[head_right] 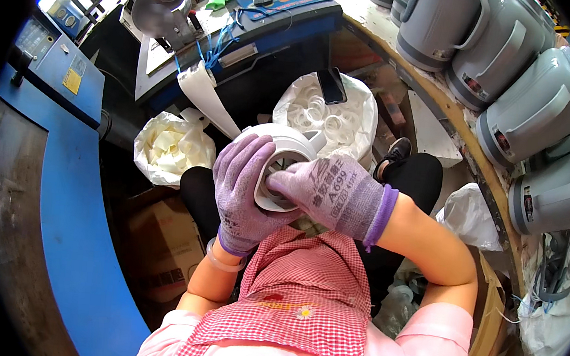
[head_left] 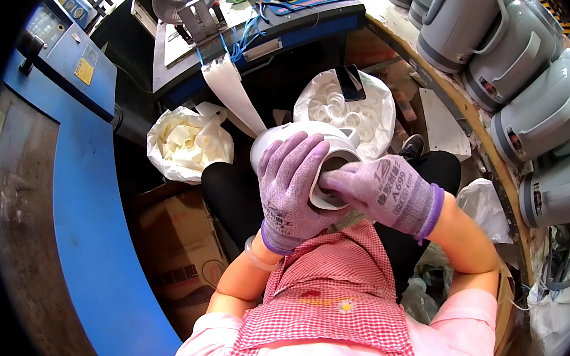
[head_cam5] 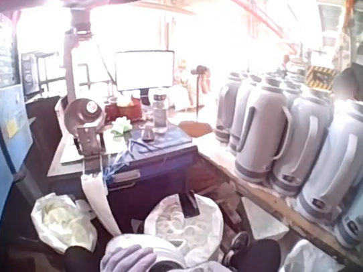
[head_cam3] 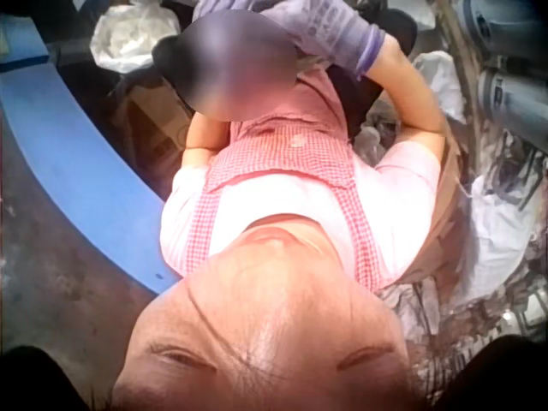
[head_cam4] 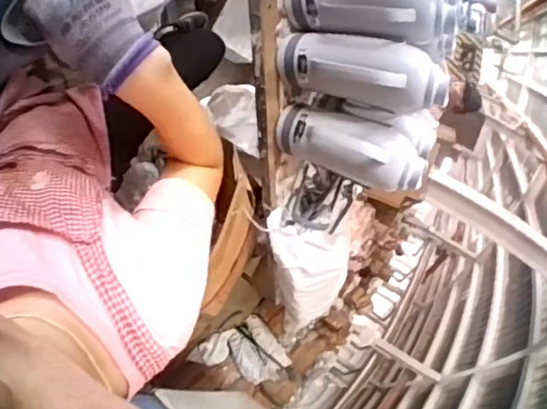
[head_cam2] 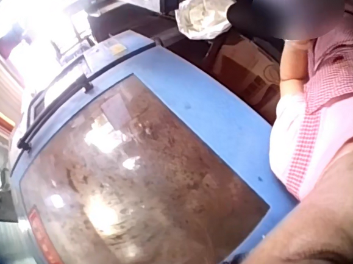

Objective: The person assembles thermos flasks by inserting inner liners into outer shells, attaching handles, and applying labels. They handle multiple components including lids and liners, placing finished units on a nearby table.

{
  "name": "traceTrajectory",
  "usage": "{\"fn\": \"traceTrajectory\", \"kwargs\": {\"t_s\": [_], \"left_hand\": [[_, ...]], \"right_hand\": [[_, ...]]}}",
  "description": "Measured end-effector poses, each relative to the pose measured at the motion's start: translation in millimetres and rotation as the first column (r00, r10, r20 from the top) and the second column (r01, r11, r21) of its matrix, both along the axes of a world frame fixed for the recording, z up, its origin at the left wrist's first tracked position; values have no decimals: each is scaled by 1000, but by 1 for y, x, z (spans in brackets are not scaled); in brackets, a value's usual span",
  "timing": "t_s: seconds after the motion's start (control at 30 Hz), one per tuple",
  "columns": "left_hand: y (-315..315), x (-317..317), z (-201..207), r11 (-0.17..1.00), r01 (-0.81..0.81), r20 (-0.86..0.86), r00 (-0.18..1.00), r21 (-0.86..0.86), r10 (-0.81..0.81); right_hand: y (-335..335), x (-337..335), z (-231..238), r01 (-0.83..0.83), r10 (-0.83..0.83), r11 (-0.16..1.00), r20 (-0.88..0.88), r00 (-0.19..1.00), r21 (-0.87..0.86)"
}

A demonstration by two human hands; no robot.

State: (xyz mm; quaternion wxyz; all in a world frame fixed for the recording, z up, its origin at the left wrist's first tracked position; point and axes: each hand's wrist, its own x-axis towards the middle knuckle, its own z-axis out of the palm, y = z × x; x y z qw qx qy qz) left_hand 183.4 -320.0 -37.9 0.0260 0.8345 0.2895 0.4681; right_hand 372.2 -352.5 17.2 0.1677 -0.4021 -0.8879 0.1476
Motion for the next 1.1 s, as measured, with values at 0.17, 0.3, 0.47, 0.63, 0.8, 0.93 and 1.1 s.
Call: {"fn": "traceTrajectory", "kwargs": {"t_s": [0.17,0.3,0.47,0.63,0.8,0.93,1.1], "left_hand": [[7,-9,-5,995,-77,-27,997,56,79],[7,-37,22,981,-186,144,971,-48,191],[10,-76,3,984,168,598,795,-55,-102],[-10,-113,-34,740,266,308,948,-617,-83],[-38,-104,-110,164,574,597,769,-802,229],[-54,-99,-165,116,623,608,677,-774,415],[-51,-103,-182,53,620,571,681,-783,458]], "right_hand": [[-15,2,3,-143,151,987,-100,984,77],[-15,35,-3,23,-34,999,-614,789,-27],[21,91,-140,250,-636,760,-766,94,-600],[59,90,-105,472,-611,693,-791,-14,-544],[145,25,-51,572,-380,770,-517,767,283],[226,-57,-44,88,20,914,-262,965,397],[313,-129,-74,18,46,809,-94,995,588]]}}
